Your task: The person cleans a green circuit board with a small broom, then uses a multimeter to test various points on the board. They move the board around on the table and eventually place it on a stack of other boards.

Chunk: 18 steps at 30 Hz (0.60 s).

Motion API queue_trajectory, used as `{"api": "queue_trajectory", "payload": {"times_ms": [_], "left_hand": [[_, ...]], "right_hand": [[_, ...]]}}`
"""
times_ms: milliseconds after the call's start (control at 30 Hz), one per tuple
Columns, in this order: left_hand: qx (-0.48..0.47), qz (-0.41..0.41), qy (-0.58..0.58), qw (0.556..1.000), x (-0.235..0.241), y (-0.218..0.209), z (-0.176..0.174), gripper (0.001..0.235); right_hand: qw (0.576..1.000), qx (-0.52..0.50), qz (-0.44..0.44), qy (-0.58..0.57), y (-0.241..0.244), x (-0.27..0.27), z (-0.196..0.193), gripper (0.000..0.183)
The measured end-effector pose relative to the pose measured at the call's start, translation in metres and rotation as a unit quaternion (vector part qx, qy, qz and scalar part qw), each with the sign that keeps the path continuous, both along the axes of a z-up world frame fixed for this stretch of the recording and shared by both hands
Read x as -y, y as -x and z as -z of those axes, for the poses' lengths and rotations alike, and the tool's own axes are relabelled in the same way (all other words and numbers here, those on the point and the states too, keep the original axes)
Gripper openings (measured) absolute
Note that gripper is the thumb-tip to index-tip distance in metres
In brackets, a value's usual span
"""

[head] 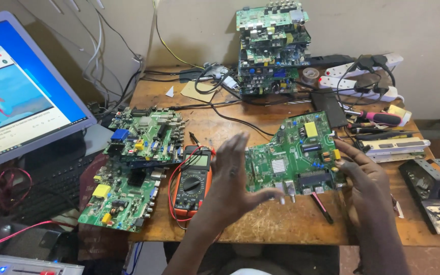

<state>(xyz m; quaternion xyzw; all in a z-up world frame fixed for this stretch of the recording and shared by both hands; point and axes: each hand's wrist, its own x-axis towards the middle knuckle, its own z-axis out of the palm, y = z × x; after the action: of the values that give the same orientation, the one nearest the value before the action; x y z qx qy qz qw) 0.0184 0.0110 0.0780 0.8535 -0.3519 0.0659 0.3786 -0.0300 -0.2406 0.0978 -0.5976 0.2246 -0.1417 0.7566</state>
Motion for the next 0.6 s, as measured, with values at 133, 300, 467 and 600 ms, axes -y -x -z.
{"api": "queue_trajectory", "payload": {"times_ms": [133,300,467,600], "left_hand": [[-0.238,-0.134,0.171,0.947,-0.003,-0.011,0.001,0.094],[-0.476,-0.076,0.435,0.760,0.003,-0.008,0.031,0.050],[-0.501,-0.095,0.564,0.649,0.009,0.009,0.044,0.048],[-0.537,-0.142,0.571,0.605,0.012,0.028,0.036,0.063]], "right_hand": [[0.998,0.049,0.029,-0.020,-0.017,0.009,0.018,0.055],[0.994,0.039,0.054,-0.089,-0.029,-0.002,0.027,0.044],[0.949,0.161,-0.111,-0.246,-0.022,-0.003,0.067,0.057],[0.974,0.052,-0.119,-0.185,-0.016,-0.048,0.054,0.057]]}}
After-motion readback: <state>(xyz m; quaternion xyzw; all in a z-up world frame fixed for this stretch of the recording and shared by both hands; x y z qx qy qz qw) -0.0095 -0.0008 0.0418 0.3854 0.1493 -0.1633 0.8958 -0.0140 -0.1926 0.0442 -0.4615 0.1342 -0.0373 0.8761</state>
